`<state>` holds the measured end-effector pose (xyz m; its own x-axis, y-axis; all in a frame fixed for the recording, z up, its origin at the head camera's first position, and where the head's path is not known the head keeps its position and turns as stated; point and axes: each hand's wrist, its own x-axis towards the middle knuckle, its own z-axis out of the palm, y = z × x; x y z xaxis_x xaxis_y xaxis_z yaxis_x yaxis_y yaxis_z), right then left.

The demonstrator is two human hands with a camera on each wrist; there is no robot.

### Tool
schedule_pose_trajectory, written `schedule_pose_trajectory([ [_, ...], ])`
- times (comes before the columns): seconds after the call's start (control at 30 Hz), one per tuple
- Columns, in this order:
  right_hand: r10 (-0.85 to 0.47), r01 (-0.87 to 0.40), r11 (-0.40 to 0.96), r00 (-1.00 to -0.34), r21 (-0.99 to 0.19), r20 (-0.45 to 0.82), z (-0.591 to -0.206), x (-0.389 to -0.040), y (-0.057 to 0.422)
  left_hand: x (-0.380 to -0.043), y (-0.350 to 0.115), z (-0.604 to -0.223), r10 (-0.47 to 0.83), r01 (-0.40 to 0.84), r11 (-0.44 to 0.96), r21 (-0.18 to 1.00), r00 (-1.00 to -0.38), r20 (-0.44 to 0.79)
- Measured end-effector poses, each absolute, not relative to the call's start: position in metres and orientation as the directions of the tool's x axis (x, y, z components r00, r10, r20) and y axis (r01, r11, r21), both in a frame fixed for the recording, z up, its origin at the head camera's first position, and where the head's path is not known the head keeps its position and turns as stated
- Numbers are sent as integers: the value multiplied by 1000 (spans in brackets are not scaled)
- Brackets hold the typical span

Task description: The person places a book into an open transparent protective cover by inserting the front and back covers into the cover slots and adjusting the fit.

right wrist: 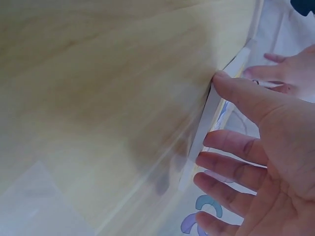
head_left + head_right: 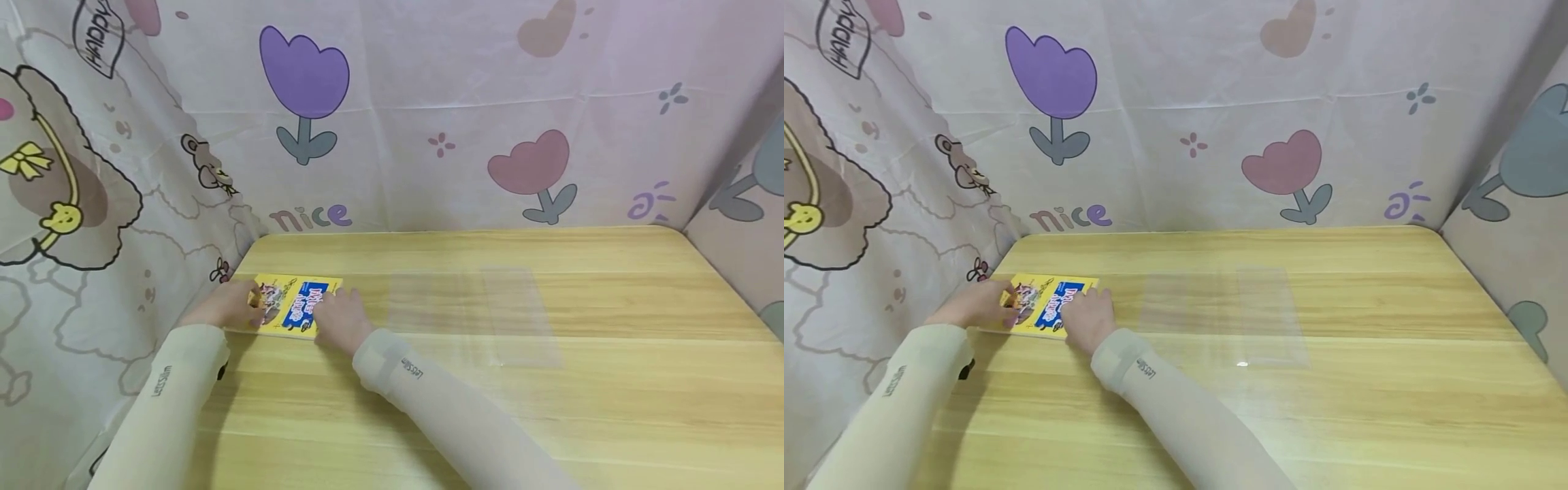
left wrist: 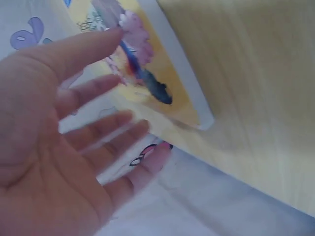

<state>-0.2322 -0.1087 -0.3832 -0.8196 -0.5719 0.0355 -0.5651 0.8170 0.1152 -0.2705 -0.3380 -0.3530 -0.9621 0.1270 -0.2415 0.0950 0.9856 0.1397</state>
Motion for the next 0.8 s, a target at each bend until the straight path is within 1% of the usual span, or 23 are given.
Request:
schedule_pose_trajectory([
  [0.17,-566,-561,821,-824,102,31,-382,-233,-108,-282,-336,-360,183,149,975,167,-960,-214],
  [0.37,-573,-568,817,-820,97,20,-379,-235,-104,-287,-334,-366,183,130,971,201,-944,-273],
  [0.53,-591,-584,801,-806,132,23,-377,-237,-98,-287,-334,-366,205,159,970,183,-940,-273],
  [0.8,-583,-567,803,-812,185,39,-377,-244,-91,-284,-332,-363,255,203,955,218,-935,-245],
])
